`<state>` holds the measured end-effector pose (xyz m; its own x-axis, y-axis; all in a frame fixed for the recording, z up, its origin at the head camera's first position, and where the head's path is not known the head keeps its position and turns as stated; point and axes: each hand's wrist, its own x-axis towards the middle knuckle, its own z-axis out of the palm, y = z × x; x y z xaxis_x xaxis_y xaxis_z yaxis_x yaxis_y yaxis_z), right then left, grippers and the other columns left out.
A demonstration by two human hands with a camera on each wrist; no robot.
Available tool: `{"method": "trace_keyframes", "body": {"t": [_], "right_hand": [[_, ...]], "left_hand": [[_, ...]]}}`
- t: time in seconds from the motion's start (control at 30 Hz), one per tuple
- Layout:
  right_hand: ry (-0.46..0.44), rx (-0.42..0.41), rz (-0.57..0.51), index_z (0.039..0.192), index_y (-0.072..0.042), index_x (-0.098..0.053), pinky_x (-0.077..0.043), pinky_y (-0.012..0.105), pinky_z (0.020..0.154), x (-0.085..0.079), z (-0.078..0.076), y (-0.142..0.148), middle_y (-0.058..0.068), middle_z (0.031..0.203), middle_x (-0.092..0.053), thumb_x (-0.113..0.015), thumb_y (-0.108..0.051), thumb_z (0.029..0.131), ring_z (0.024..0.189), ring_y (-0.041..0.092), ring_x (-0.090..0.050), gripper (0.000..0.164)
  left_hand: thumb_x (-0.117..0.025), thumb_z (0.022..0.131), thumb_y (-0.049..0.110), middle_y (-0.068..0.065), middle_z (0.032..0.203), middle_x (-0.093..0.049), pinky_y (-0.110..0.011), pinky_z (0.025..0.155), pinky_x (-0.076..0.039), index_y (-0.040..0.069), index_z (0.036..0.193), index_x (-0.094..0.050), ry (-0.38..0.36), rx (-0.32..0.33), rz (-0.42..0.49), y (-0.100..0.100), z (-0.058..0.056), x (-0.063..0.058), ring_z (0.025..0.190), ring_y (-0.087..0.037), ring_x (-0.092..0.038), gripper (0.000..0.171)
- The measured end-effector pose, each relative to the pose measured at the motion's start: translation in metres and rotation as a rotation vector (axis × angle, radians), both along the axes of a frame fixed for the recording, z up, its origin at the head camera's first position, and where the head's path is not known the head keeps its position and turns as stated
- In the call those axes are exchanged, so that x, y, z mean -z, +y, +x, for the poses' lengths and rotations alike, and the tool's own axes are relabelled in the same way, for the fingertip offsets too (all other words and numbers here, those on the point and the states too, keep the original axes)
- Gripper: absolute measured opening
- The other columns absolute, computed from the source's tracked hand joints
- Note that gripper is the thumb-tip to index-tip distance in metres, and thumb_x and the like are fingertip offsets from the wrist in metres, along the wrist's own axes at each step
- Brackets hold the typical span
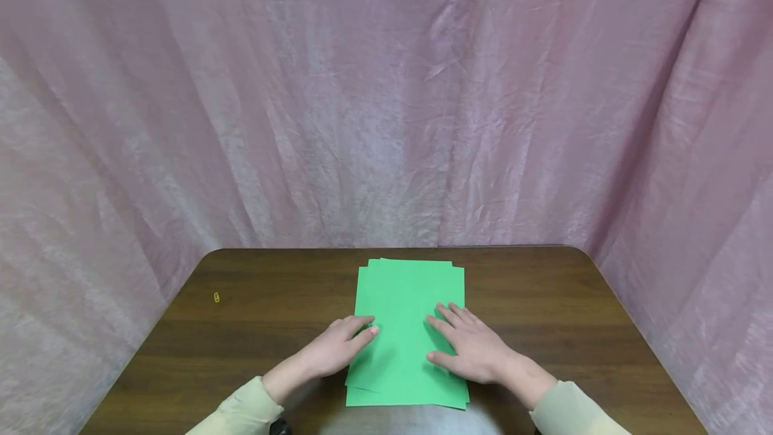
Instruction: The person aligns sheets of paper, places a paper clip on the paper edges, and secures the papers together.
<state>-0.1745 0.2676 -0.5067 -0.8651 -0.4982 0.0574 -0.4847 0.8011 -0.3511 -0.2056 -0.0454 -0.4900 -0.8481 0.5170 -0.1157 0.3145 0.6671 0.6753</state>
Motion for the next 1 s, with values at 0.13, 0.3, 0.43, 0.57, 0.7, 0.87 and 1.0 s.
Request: {"method": "trace_keyframes", "body": {"t": [0.13,0.3,0.43,0.57,0.7,0.87,1.0], "right_hand": [[-0.086,0.066,-0.086,0.158,-0.013,-0.042,-0.025,0.063,0.117,-0.007,0.01,0.004,0.016,0.165,-0.029,-0.047,-0.062,0.103,0.151,0.042,-0.024,0.073],[-0.241,0.18,-0.232,0.16,-0.011,-0.036,-0.024,0.066,0.115,-0.015,0.02,0.009,0.018,0.165,-0.027,-0.044,-0.059,0.105,0.151,0.042,-0.022,0.073],[-0.355,0.242,-0.376,0.161,-0.006,-0.031,-0.021,0.066,0.116,-0.022,0.022,0.013,0.018,0.164,-0.029,-0.042,-0.056,0.107,0.151,0.042,-0.022,0.074],[-0.454,0.328,-0.493,0.161,-0.005,-0.029,-0.021,0.066,0.117,-0.027,0.023,0.016,0.016,0.165,-0.029,-0.04,-0.057,0.107,0.152,0.041,-0.021,0.076],[-0.504,0.382,-0.594,0.16,0.0,-0.027,-0.02,0.065,0.118,-0.03,0.025,0.018,0.022,0.164,-0.028,-0.037,-0.055,0.109,0.151,0.042,-0.021,0.076],[-0.591,0.415,-0.732,0.157,0.011,-0.023,-0.027,0.062,0.116,-0.036,0.027,0.017,0.033,0.159,-0.028,-0.032,-0.057,0.109,0.146,0.05,-0.028,0.083],[-0.654,0.454,-0.831,0.156,0.013,-0.024,-0.031,0.058,0.116,-0.04,0.031,0.019,0.034,0.157,-0.031,-0.033,-0.064,0.106,0.145,0.048,-0.033,0.092]], "left_hand": [[-0.039,0.108,0.055,-0.016,0.157,-0.041,-0.061,0.114,-0.031,0.003,0.154,-0.043,-0.079,-0.029,0.127,-0.01,-0.001,-0.002,0.147,-0.042,-0.03,0.07],[-0.038,0.11,0.052,-0.022,0.16,-0.032,-0.062,0.117,-0.024,-0.002,0.157,-0.033,-0.203,-0.053,0.291,-0.024,-0.002,-0.006,0.149,-0.042,-0.025,0.072],[-0.039,0.109,0.054,-0.023,0.161,-0.03,-0.062,0.118,-0.021,-0.004,0.158,-0.029,-0.289,-0.113,0.374,-0.034,-0.003,-0.012,0.15,-0.042,-0.023,0.077],[-0.041,0.106,0.058,-0.027,0.158,-0.033,-0.062,0.117,-0.025,-0.004,0.159,-0.025,-0.364,-0.177,0.414,-0.042,-0.003,-0.015,0.147,-0.046,-0.029,0.083],[-0.042,0.106,0.058,-0.033,0.157,-0.032,-0.061,0.117,-0.027,-0.007,0.159,-0.021,-0.423,-0.194,0.482,-0.048,-0.004,-0.017,0.144,-0.05,-0.032,0.086],[-0.043,0.103,0.064,-0.035,0.159,-0.026,-0.06,0.118,-0.026,-0.011,0.158,-0.015,-0.54,-0.199,0.553,-0.054,-0.003,-0.02,0.146,-0.051,-0.027,0.097],[-0.045,0.101,0.067,-0.037,0.16,-0.022,-0.059,0.118,-0.026,-0.013,0.158,-0.01,-0.647,-0.208,0.605,-0.057,0.001,-0.021,0.146,-0.052,-0.025,0.104]]}}
